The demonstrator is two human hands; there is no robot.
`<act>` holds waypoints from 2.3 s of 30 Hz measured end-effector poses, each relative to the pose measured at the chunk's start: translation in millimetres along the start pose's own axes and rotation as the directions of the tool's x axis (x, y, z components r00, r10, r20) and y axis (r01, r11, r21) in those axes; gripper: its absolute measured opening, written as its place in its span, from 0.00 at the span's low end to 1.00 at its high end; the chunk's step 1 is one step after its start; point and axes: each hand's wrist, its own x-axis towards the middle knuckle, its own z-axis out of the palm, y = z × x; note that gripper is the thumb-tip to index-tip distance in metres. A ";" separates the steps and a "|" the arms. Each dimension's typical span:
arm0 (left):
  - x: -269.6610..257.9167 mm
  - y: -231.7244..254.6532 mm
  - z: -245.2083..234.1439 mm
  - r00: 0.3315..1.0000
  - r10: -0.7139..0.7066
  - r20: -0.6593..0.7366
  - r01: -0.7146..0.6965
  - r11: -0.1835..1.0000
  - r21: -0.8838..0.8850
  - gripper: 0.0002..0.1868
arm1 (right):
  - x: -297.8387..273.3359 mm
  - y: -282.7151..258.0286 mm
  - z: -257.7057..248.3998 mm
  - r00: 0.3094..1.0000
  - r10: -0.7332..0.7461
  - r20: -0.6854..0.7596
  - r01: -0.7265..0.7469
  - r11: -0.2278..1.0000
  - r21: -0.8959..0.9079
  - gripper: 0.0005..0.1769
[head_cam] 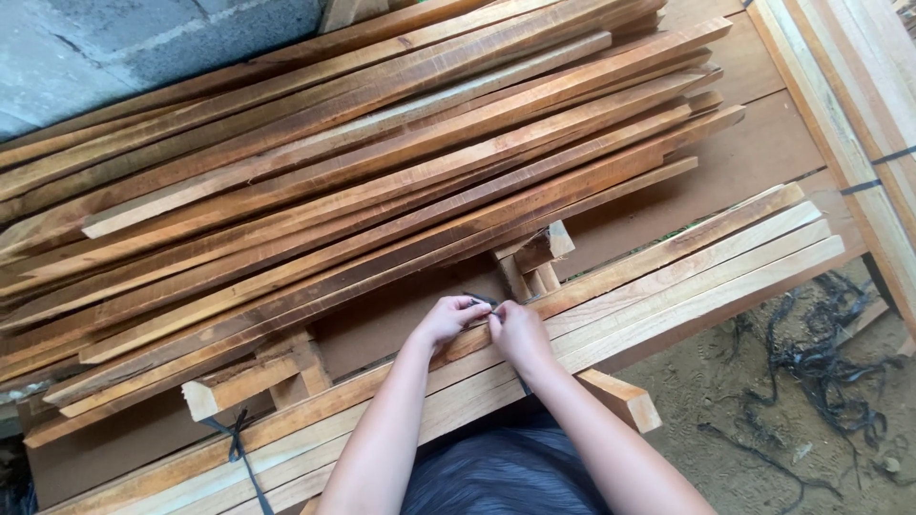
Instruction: Bundling wooden strips using wire ties on a workshop table.
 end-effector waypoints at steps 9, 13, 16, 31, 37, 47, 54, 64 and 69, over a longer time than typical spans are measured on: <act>14.4 -0.4 8.1 0.974 -0.189 -0.123 0.168 0.972 -0.166 0.09 | 28.5 12.8 20.0 0.981 -0.174 0.085 0.194 0.886 -0.421 0.12; 54.2 -37.6 12.3 0.953 -0.183 -0.242 0.154 0.979 -0.134 0.10 | -15.5 -14.0 -11.6 0.984 -0.136 0.119 0.170 0.919 -0.355 0.17; 103.4 -79.7 15.6 0.905 -0.125 -0.406 0.218 0.957 0.191 0.11 | -36.3 1.4 -8.5 0.968 -0.249 0.017 0.248 0.952 -0.177 0.18; 55.8 -41.5 16.1 0.920 0.015 -0.391 0.070 0.977 0.201 0.14 | -44.6 15.7 -3.0 0.966 -0.179 -0.189 0.210 0.965 0.159 0.13; 34.0 -16.3 15.5 0.933 -0.005 -0.359 0.077 0.979 0.186 0.15 | -35.4 24.3 8.9 0.988 -0.053 -0.146 0.089 0.964 0.251 0.09; 37.4 -15.8 14.1 0.940 -0.025 -0.340 0.100 0.974 0.204 0.16 | -36.5 24.9 10.4 0.983 -0.062 -0.171 0.116 0.939 0.322 0.09; 47.8 -27.4 13.5 0.924 -0.027 -0.382 0.124 0.965 0.232 0.14 | -27.6 21.3 23.4 0.977 0.092 0.193 -0.213 0.458 0.863 0.14; 58.4 -43.9 19.3 0.880 0.000 -0.475 0.187 0.919 0.347 0.12 | -16.3 38.6 52.1 0.982 0.089 0.169 -0.190 0.549 0.814 0.13; 67.3 -54.9 15.1 0.886 0.008 -0.465 0.160 0.934 0.321 0.14 | -28.8 32.8 39.1 0.992 0.117 -0.048 -0.057 0.751 0.658 0.10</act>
